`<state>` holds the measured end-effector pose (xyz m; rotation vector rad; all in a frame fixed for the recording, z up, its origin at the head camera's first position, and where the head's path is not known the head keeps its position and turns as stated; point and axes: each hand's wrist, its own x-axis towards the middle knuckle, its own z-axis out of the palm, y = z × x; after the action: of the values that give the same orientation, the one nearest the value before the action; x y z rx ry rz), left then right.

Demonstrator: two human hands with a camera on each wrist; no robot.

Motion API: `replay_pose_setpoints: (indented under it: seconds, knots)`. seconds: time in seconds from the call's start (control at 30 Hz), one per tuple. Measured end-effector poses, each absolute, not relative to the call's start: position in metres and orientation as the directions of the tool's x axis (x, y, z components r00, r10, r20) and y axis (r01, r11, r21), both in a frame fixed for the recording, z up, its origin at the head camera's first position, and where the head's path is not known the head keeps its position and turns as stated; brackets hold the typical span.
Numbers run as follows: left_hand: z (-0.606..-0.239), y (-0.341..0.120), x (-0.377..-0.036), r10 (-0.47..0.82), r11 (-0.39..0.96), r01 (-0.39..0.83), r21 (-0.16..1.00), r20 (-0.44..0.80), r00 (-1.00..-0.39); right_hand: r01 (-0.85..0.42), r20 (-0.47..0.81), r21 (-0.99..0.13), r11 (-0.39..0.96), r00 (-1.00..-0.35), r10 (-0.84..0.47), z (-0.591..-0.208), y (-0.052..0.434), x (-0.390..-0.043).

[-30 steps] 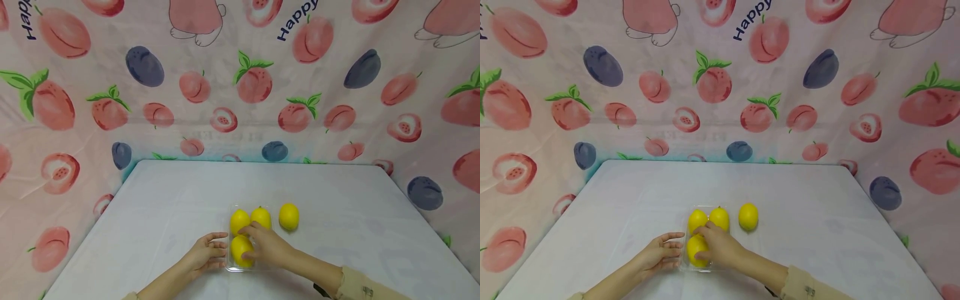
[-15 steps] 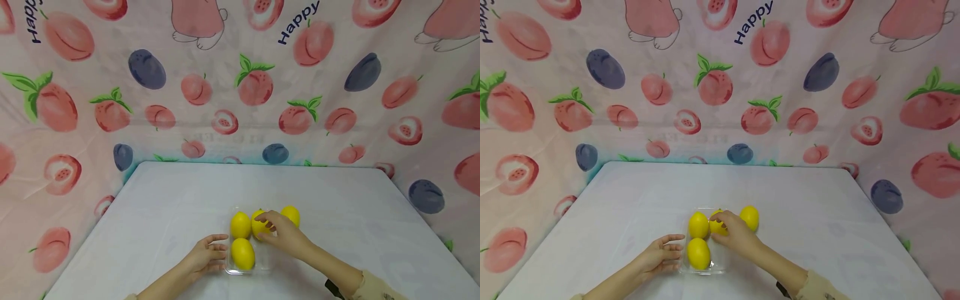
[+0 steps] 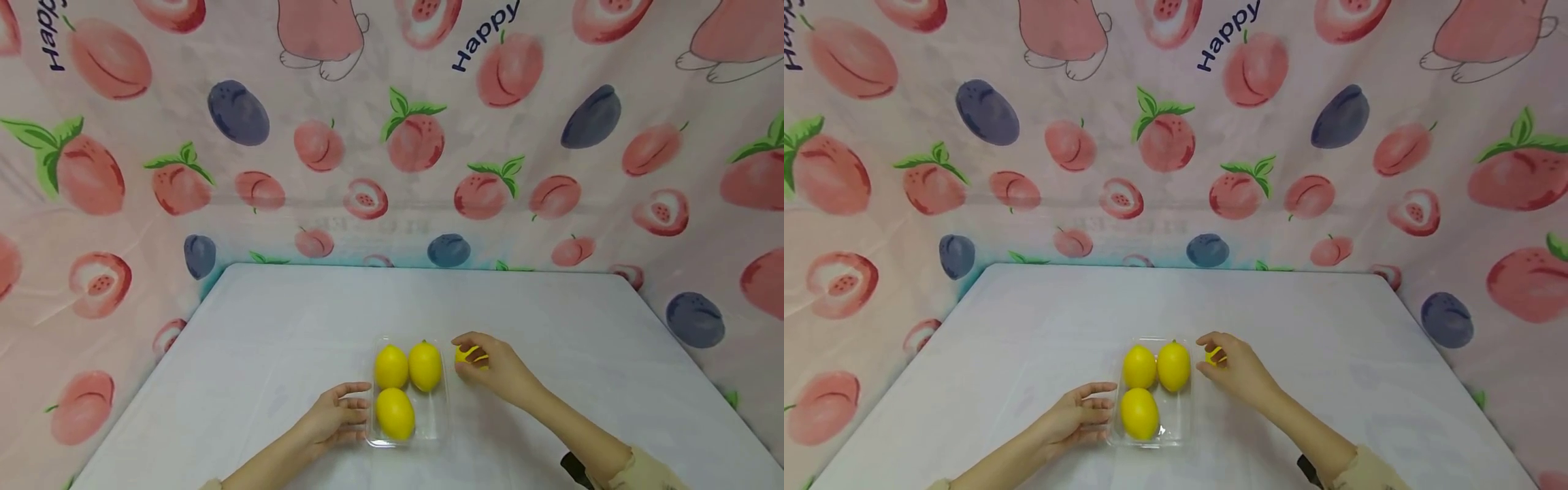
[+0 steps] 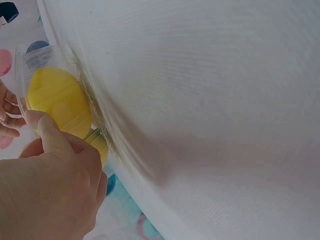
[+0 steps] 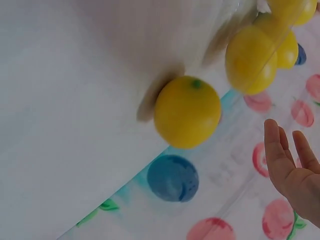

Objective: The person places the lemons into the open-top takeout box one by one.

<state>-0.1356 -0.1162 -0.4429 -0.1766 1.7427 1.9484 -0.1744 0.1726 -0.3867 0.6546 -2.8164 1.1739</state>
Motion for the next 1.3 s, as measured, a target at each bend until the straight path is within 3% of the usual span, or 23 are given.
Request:
replay_pose_setpoints:
  seconds: [0.4, 0.87, 1.3]
  knots:
    - [-0.444, -0.119, -0.133, 0.278, -0.037, -0.457, 0.889, -0.430, -0.859, -0.329, 0.195, -0.677, 0.659, -0.943, -0.270, -0.392, 0.199, -0.193]
    - [-0.456, -0.119, -0.138, 0.299, -0.057, -0.454, 0.889, -0.419, -0.857, -0.183, 0.021, -0.711, 0.679, -0.971, -0.239, -0.412, 0.232, -0.221]
    - [-0.445, -0.117, -0.137, 0.298, -0.064, -0.468, 0.881, -0.431, -0.852, -0.005, -0.221, -0.779, 0.627, -0.933, -0.282, -0.423, 0.227, -0.235]
